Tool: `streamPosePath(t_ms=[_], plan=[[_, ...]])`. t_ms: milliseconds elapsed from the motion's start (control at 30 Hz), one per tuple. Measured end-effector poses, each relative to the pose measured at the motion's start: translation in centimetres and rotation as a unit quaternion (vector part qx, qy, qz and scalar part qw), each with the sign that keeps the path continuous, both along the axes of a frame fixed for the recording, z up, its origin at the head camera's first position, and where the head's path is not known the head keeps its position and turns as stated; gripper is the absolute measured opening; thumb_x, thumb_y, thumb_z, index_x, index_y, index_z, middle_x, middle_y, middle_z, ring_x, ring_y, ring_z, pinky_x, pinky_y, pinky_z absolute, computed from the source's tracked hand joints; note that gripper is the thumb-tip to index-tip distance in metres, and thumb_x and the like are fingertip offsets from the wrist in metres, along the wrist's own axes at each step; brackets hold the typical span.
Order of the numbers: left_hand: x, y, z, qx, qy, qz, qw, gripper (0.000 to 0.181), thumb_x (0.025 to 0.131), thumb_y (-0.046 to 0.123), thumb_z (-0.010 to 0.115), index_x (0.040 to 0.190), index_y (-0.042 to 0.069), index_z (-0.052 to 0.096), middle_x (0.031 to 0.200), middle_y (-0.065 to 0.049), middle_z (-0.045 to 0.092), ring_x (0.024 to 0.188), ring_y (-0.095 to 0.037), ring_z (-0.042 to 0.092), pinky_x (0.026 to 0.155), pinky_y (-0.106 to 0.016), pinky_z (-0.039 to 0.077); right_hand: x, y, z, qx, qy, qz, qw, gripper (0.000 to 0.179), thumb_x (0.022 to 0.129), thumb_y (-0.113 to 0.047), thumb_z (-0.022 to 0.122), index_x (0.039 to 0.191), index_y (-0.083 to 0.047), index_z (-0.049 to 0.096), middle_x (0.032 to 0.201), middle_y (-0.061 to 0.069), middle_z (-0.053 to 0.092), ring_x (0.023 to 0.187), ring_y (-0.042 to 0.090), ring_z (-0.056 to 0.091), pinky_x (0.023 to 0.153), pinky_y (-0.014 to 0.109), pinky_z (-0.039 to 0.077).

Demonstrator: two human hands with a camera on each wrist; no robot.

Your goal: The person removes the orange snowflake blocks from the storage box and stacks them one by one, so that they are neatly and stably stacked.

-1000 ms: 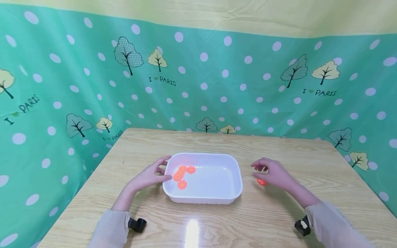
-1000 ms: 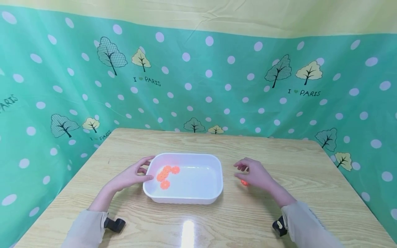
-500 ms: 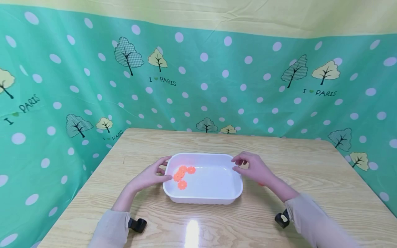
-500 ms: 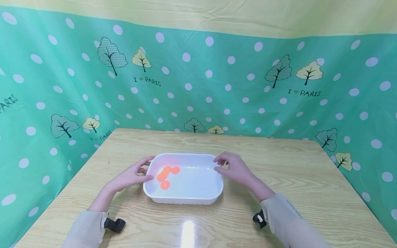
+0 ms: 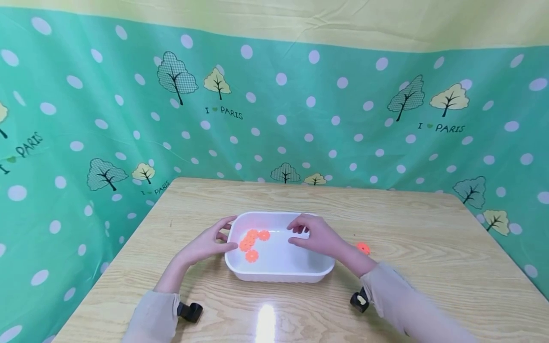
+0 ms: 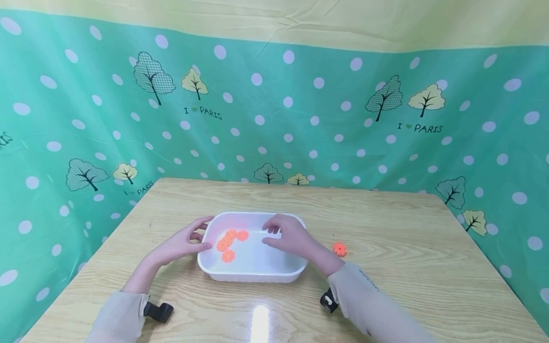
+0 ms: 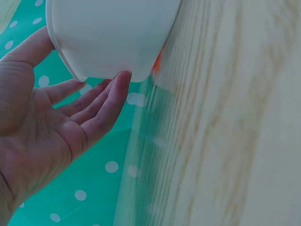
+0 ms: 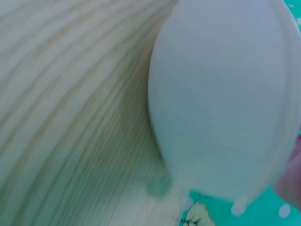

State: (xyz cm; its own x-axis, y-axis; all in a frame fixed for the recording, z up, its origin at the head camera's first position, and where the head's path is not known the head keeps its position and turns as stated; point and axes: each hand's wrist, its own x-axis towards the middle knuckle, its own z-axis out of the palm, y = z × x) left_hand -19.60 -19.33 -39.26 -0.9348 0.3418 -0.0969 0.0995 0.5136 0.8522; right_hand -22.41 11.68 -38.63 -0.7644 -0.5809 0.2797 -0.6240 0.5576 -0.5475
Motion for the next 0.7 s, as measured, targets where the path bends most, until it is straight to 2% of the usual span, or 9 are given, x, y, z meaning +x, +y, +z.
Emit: streamPosePath(t_ms=[133, 233, 467, 700], plan=[[-0.8, -0.5, -1.4, 0.000, 0.002, 0.000, 1.0000, 0.077, 0.079, 0.029, 0.070, 0.142, 0.017, 0.028, 0.127, -0.010, 0.046, 0.101, -0.023, 0.053, 0.076, -0.030, 0.048, 0.0, -1.5, -0.3, 0.006, 0.003, 0.007, 1.0000, 0.024, 0.077, -0.025, 0.071, 0.098, -0.014, 0.066, 0.083, -0.009, 0.060, 0.076, 0.005, 0.053, 0.069, 0.020, 0.047], [-1.1, -0.7, -1.9, -0.001, 0.003, 0.001, 1.0000, 0.078, 0.077, 0.032, 0.071, 0.142, 0.021, 0.028, 0.128, -0.008, 0.046, 0.101, -0.022, 0.054, 0.076, -0.030, 0.048, 0.0, -2.6, -0.6, 0.005, -0.005, 0.015, 0.9999, 0.024, 0.077, -0.024, 0.072, 0.097, -0.014, 0.066, 0.083, -0.009, 0.060, 0.076, 0.005, 0.053, 0.069, 0.020, 0.046], [-1.1, -0.7, -1.8, -0.004, 0.001, 0.004, 1.0000, 0.078, 0.077, 0.034, 0.071, 0.141, 0.021, 0.029, 0.127, -0.009, 0.047, 0.100, -0.021, 0.054, 0.076, -0.030, 0.048, 0.3, -4.9, -0.9, 0.035, -0.052, 0.023, 0.9978, 0.029, 0.074, -0.028, 0.074, 0.097, -0.012, 0.066, 0.083, -0.008, 0.059, 0.078, 0.006, 0.053, 0.070, 0.019, 0.045], [-1.1, -0.7, -1.7, -0.002, 0.004, -0.001, 1.0000, 0.075, 0.080, 0.025, 0.069, 0.142, 0.015, 0.027, 0.128, -0.013, 0.045, 0.101, -0.025, 0.054, 0.076, -0.031, 0.048, 0.6, -6.9, -1.0, 0.064, -0.074, 0.033, 0.9947, 0.031, 0.073, -0.030, 0.075, 0.097, -0.013, 0.066, 0.085, -0.005, 0.060, 0.078, 0.007, 0.053, 0.070, 0.018, 0.044]])
